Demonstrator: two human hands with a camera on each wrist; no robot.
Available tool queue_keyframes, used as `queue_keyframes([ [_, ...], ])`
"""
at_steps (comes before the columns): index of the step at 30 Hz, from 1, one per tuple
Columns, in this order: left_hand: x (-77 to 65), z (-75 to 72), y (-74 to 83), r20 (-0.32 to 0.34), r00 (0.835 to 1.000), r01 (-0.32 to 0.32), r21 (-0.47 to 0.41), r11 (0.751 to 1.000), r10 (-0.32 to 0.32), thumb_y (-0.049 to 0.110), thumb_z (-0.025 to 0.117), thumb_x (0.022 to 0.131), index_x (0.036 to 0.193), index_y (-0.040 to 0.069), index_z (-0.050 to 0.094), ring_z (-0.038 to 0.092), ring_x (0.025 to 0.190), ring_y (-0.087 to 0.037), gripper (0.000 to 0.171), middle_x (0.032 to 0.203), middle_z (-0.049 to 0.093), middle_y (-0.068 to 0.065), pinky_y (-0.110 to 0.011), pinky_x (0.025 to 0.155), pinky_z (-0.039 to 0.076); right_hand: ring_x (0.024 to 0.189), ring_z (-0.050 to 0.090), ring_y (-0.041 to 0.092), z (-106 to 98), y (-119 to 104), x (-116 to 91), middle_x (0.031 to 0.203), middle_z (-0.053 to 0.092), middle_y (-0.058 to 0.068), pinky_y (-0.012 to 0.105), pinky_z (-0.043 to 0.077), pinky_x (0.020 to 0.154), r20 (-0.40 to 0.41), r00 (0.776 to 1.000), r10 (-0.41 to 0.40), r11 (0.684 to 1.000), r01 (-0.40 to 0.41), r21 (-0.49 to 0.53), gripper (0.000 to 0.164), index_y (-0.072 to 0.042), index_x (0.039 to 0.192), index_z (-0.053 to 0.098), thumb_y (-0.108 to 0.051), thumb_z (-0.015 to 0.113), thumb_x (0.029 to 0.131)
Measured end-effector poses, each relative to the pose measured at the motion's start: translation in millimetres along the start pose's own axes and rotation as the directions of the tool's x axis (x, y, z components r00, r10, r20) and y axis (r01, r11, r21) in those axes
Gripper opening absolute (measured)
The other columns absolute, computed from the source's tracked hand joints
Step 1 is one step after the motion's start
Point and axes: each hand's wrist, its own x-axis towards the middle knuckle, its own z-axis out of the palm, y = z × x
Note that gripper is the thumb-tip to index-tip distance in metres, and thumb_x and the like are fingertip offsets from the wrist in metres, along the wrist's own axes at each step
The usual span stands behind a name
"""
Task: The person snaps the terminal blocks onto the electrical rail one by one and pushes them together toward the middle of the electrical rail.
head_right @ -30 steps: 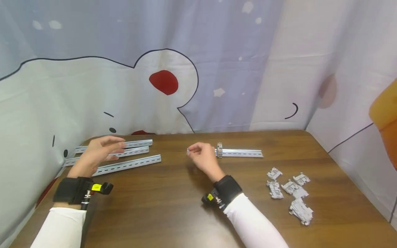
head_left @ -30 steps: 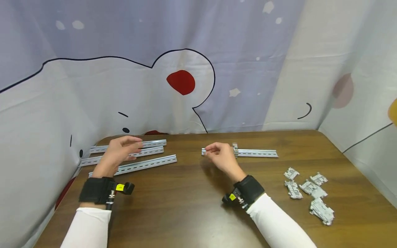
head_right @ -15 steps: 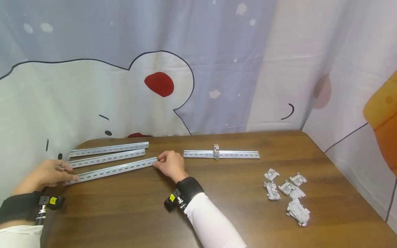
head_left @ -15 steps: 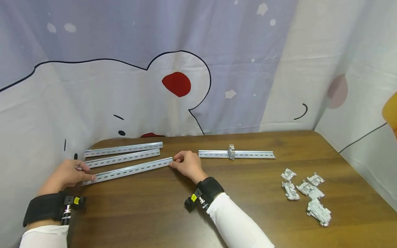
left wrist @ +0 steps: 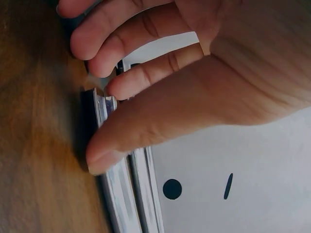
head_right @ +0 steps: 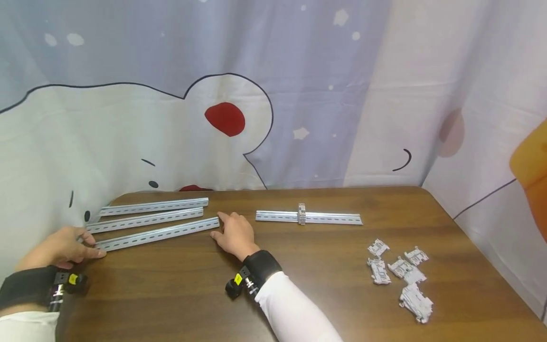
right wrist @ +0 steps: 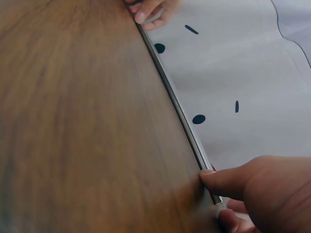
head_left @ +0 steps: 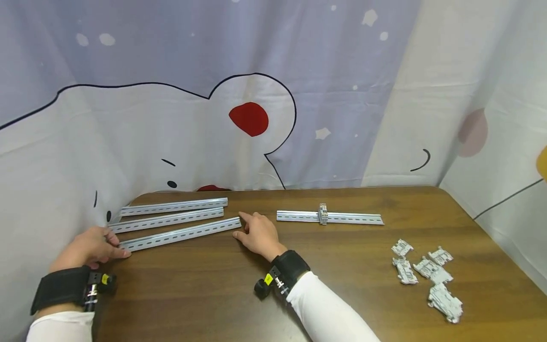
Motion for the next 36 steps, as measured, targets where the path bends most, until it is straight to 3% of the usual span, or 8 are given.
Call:
queue_keyframes([
  [5, 5.9, 1.6, -2.4, 0.019, 0.999, 0.029, -0.089, 0.996, -0.027, 0.036, 0.085, 0.074, 0.100, -0.011, 0.050, 0.063, 0.081, -0.030, 0.064, 0.090, 0.057, -0.024, -0.044, 0.066, 0.058, 0.072, 0.051, 0.011, -1, 2, -1, 0.080, 0.055, -0.006, 0.024, 0.040, 0.063, 0.004, 1.000, 0.024, 0.999, -0.024, 0.026, 0.051, -0.016, 0.128, 0.066, -0.040, 0.075, 0.084],
  [11, 7.4, 4.5, -2.1, -0.006, 1.000, -0.001, -0.083, 0.997, 0.000, 0.037, 0.087, 0.072, 0.093, -0.006, 0.049, 0.056, 0.077, -0.028, 0.061, 0.082, 0.052, -0.017, -0.041, 0.063, 0.057, 0.083, 0.058, 0.012, 3, 3, -3, 0.090, 0.063, -0.004, 0.029, 0.043, 0.074, -0.106, 0.989, 0.100, 0.976, -0.077, 0.203, 0.032, -0.015, 0.109, 0.074, -0.031, 0.077, 0.082],
  [19, 1.3, 7.1, -4.2, -0.031, 0.997, -0.072, -0.064, 0.995, 0.070, 0.029, 0.085, 0.074, 0.080, 0.003, 0.054, 0.051, 0.071, -0.019, 0.041, 0.073, 0.049, -0.003, -0.034, 0.059, 0.054, 0.064, 0.057, -0.001, 8, 9, -3, 0.073, 0.069, -0.013, 0.027, 0.040, 0.071, -0.192, 0.969, 0.154, 0.918, -0.068, 0.391, 0.009, -0.021, 0.083, 0.073, -0.025, 0.081, 0.080],
  [22, 1.2, 8.0, -6.2, -0.031, 0.995, -0.102, -0.145, 0.984, 0.099, 0.022, 0.083, 0.078, 0.077, 0.001, 0.060, 0.054, 0.070, -0.016, 0.031, 0.075, 0.052, -0.001, -0.032, 0.064, 0.056, 0.062, 0.060, 0.000, 7, 14, -2, 0.071, 0.070, -0.013, 0.026, 0.044, 0.068, -0.195, 0.963, 0.188, 0.866, -0.069, 0.495, 0.011, -0.021, 0.081, 0.073, -0.024, 0.082, 0.078],
  [25, 2.5, 8.9, -8.3, -0.017, 0.995, -0.104, -0.202, 0.974, 0.103, 0.021, 0.081, 0.080, 0.077, 0.000, 0.063, 0.056, 0.071, -0.014, 0.028, 0.078, 0.054, -0.001, -0.032, 0.068, 0.058, 0.063, 0.065, 0.006, 6, 18, -1, 0.073, 0.072, -0.005, 0.025, 0.053, 0.064, -0.153, 0.965, 0.211, 0.763, -0.064, 0.644, 0.011, -0.015, 0.082, 0.072, -0.018, 0.082, 0.078],
  [28, 4.7, 10.9, -8.8, 0.022, 0.994, -0.103, -0.200, 0.974, 0.110, 0.024, 0.080, 0.081, 0.080, 0.000, 0.063, 0.057, 0.073, -0.015, 0.030, 0.080, 0.055, -0.001, -0.033, 0.069, 0.058, 0.064, 0.069, 0.014, 5, 22, -1, 0.078, 0.072, 0.004, 0.029, 0.058, 0.059, -0.101, 0.977, 0.189, 0.659, -0.050, 0.751, 0.012, -0.006, 0.089, 0.072, -0.007, 0.079, 0.080],
  [30, 5.7, 13.4, -7.8, 0.040, 0.992, -0.112, -0.175, 0.978, 0.121, 0.026, 0.080, 0.081, 0.081, 0.002, 0.063, 0.057, 0.073, -0.016, 0.030, 0.078, 0.057, -0.001, -0.033, 0.068, 0.057, 0.065, 0.071, 0.018, 5, 25, -3, 0.080, 0.071, 0.009, 0.030, 0.058, 0.060, -0.081, 0.986, 0.145, 0.627, -0.028, 0.778, 0.015, -0.001, 0.096, 0.071, -0.001, 0.076, 0.081],
  [36, 3.1, 24.3, 3.9, 0.070, 0.971, -0.219, -0.132, 0.967, 0.230, 0.024, 0.081, 0.080, 0.081, 0.002, 0.058, 0.056, 0.067, -0.016, 0.032, 0.067, 0.055, 0.002, -0.033, 0.062, 0.055, 0.061, 0.066, 0.011, -5, 36, -22, 0.075, 0.071, 0.004, 0.024, 0.053, 0.057, -0.083, 0.996, 0.033, 0.761, 0.028, 0.648, 0.022, -0.007, 0.104, 0.074, -0.004, 0.075, 0.082],
])
